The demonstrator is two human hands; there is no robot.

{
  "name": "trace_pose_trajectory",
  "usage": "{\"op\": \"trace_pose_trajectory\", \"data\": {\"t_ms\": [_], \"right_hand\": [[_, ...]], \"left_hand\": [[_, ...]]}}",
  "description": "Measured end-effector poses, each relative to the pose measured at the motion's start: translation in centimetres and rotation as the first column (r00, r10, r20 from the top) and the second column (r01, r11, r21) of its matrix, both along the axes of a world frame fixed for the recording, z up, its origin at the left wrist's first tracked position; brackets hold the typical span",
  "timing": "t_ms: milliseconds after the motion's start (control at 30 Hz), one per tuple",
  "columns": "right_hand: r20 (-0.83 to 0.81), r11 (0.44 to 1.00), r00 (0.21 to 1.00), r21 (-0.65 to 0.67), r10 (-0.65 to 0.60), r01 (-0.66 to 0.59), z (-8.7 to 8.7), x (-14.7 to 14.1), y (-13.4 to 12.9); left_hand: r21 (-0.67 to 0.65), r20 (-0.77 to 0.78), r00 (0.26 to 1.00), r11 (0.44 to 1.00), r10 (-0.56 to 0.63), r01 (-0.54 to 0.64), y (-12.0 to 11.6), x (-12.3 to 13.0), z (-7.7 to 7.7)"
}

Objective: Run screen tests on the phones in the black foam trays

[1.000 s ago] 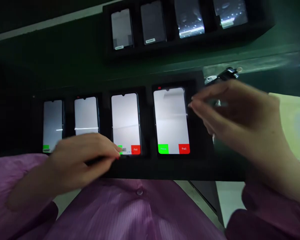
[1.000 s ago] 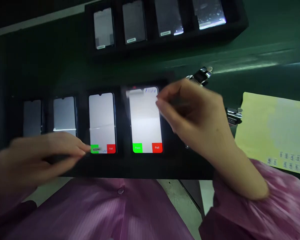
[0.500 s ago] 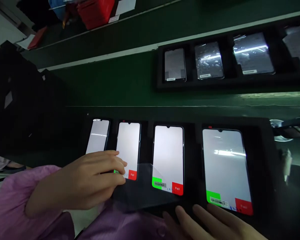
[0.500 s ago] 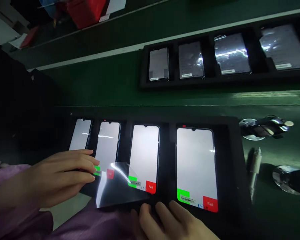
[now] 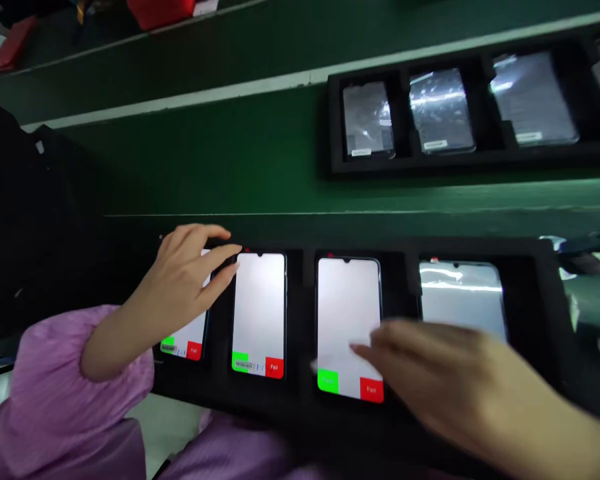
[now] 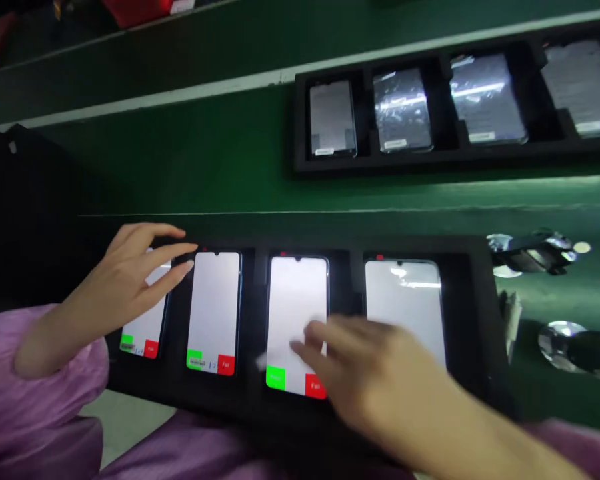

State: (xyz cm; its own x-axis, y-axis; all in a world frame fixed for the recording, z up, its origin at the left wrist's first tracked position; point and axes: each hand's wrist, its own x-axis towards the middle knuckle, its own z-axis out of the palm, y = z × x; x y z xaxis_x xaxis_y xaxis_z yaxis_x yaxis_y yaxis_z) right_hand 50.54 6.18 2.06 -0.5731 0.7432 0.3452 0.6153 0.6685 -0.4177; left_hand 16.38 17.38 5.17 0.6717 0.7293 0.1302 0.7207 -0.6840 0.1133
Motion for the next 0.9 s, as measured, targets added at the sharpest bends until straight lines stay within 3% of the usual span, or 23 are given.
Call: {"op": "trace_pose_trajectory", "data": {"t_ms": [67,167,267,467,667,833,900], "right_hand": [[-0.102,0.976,0.979,-0.144,-0.178,0.163,0.1,0.7,2.9],[-0.252,0.854,0.843,-0.363,-0.475,0.373,0.4,1.5,5.7],[-0.351,0.770,0.712,-0.478,-0.608,0.422,1.1,1.4,6.0],[-0.358,0.765,0.703,-0.489,-0.615,0.420,2.2,0.5,3.9],[-0.348,0.776,0.713,-0.447,-0.609,0.445,2.1,-0.2,1.8],[-0.258,0.800,0.781,-0.391,-0.569,0.454,2.0,-0.4,0.8],[-0.200,0.850,0.857,-0.357,-0.475,0.387,1.8,-0.5,0.0]], "left_hand": [[0.006,-0.027,0.999,0.999,0.038,-0.038,0.3,0.0,-0.5],[-0.001,-0.029,0.999,1.000,0.017,-0.017,0.1,0.1,-1.1],[-0.004,-0.044,0.998,0.999,0.048,-0.048,-0.1,-0.2,-1.7],[-0.062,0.072,0.996,0.997,0.048,-0.044,1.6,-0.7,-2.7],[-0.125,0.113,0.989,0.989,0.090,-0.075,2.4,-0.5,-2.6],[-0.167,0.245,0.966,0.985,0.087,-0.046,2.9,0.2,-2.4],[-0.181,0.276,0.961,0.983,0.013,0.038,1.7,0.2,-1.5]]}}
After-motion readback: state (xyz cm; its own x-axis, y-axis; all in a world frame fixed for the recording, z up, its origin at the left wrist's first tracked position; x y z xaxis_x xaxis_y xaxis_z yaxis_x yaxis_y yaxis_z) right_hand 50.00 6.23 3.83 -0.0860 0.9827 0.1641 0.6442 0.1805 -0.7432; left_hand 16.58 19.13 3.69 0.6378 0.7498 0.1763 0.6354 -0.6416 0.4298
